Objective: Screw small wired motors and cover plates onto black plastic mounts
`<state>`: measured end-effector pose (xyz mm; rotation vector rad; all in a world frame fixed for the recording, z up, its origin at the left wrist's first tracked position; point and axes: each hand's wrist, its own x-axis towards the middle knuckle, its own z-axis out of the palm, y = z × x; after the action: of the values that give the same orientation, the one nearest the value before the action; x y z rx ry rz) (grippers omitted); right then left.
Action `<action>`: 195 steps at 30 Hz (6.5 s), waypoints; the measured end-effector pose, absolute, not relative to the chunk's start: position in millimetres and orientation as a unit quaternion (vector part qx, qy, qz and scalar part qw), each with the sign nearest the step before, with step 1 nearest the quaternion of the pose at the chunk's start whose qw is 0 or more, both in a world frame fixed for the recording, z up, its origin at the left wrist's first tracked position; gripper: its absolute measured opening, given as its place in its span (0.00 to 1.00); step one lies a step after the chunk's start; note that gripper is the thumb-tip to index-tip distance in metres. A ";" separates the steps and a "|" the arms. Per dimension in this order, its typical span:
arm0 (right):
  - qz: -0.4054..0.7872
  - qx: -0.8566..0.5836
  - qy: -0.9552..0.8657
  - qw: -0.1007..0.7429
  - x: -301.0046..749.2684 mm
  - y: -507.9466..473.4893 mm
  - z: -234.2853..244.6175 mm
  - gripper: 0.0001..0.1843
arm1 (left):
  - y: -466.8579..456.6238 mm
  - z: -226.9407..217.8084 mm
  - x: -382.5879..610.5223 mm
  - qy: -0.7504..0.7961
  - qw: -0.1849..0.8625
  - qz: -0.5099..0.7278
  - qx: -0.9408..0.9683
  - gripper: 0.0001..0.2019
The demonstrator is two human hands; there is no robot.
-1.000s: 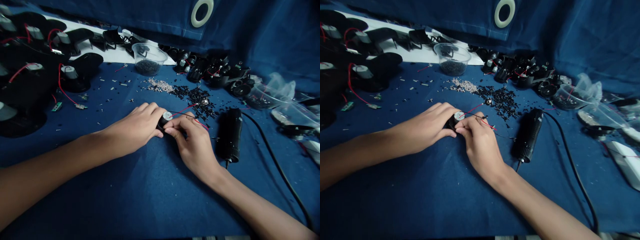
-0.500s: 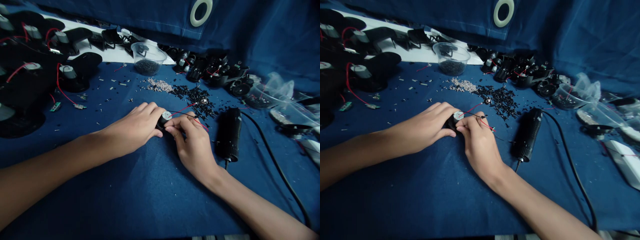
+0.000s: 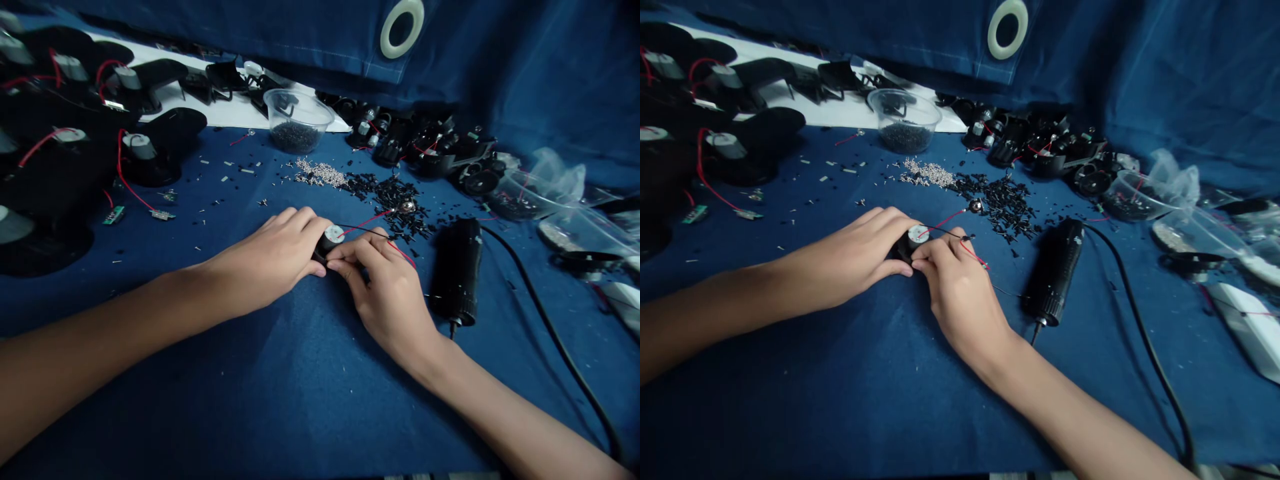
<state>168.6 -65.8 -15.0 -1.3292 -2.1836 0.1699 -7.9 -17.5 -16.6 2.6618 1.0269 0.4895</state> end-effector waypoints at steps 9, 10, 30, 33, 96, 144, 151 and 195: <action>0.051 -0.489 -0.827 0.273 171.1 -67.1 -11.3 0.04 | -17.5 -16.7 -8.6 0.348 0.126 0.170 0.913 0.14; 0.048 -0.485 -0.832 0.266 171.4 -68.0 -10.6 0.04 | -17.4 -16.8 -8.6 0.345 0.127 0.171 0.914 0.14; -0.068 -0.521 -0.777 0.347 198.0 -82.6 27.2 0.15 | -22.2 -10.0 -12.7 0.344 0.200 0.202 0.895 0.18; 0.035 -0.566 -0.769 0.294 204.1 -74.4 25.3 0.13 | -22.9 -11.9 -12.8 0.347 0.194 0.208 0.894 0.19; 0.139 -0.372 -0.885 0.245 199.4 -77.0 32.5 0.07 | 20.4 -0.7 -61.6 0.498 0.036 0.152 0.853 0.11; 0.536 -0.517 -0.240 0.622 233.3 -48.5 30.7 0.10 | -48.9 9.6 -0.3 0.292 0.122 0.504 0.803 0.03; 0.553 -0.528 -0.248 0.595 228.9 -47.6 23.8 0.11 | -44.3 7.9 -1.8 0.293 0.134 0.482 0.815 0.03; 0.479 -0.612 -0.297 0.554 253.1 -44.6 30.0 0.13 | -48.5 9.4 -4.7 0.315 0.100 0.416 0.847 0.11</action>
<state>253.1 -44.6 30.0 -1.4463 -0.7011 1.1327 -4.7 -48.5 9.4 2.5041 0.9326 1.2300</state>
